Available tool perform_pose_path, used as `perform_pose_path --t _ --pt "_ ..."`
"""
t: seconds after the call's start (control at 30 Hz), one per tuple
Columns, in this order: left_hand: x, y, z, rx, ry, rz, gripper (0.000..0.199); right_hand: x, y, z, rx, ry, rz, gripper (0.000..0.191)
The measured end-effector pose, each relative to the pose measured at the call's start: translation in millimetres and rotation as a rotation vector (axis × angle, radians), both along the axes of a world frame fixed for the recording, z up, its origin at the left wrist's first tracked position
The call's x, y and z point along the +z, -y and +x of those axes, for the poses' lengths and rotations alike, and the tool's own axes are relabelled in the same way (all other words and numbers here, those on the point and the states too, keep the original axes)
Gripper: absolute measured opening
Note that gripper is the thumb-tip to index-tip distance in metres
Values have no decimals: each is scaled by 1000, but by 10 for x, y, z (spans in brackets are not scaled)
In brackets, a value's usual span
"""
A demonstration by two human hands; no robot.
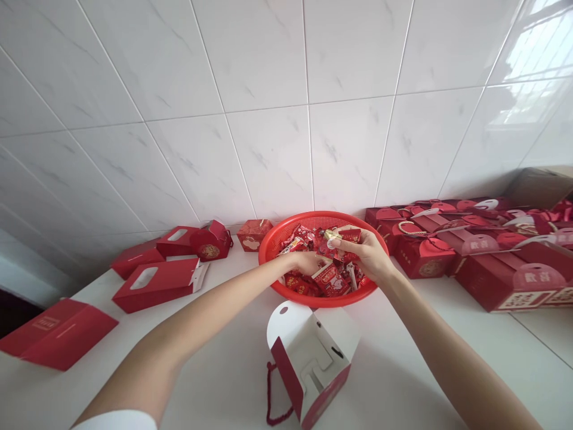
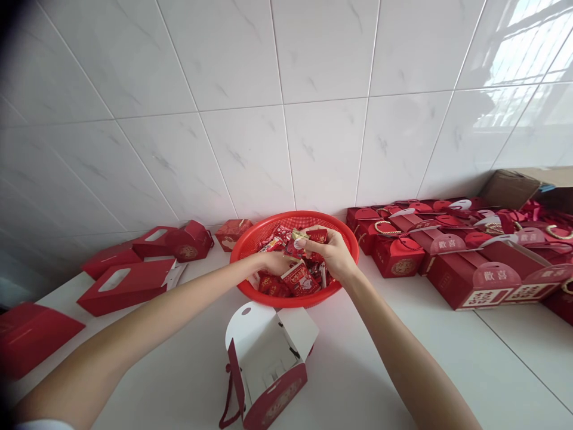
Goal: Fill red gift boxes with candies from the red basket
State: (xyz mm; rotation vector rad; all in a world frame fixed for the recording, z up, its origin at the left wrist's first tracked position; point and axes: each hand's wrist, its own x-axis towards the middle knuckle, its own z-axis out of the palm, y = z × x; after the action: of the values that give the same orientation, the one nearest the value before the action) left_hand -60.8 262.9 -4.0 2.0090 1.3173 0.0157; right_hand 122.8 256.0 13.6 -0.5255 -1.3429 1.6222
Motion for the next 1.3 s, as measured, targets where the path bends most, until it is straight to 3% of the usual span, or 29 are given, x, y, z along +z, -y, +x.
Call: perform_pose_path --t 0.13,0.4,0.57,0.7,1.0,1.17,1.3 --pt "94 78 -50 84 64 17 17 32 11 2 -36 -33 -42 26" --pt "459 379 -315 361 570 106 36 40 -54 34 -236 -137 -294 21" --pt "456 527 -343 426 750 4 49 30 -47 27 -189 -111 -283 23" --pt "398 571 -334 457 851 -54 47 23 -50 25 -129 -65 -268 19" --pt "318 545 -288 528 883 1 48 85 7 33 -30 85 -290 22" --pt "350 560 -290 595 810 -122 40 57 16 31 86 235 -249 20" --pt "411 589 -319 602 730 -293 35 29 24 35 144 374 -85 22"
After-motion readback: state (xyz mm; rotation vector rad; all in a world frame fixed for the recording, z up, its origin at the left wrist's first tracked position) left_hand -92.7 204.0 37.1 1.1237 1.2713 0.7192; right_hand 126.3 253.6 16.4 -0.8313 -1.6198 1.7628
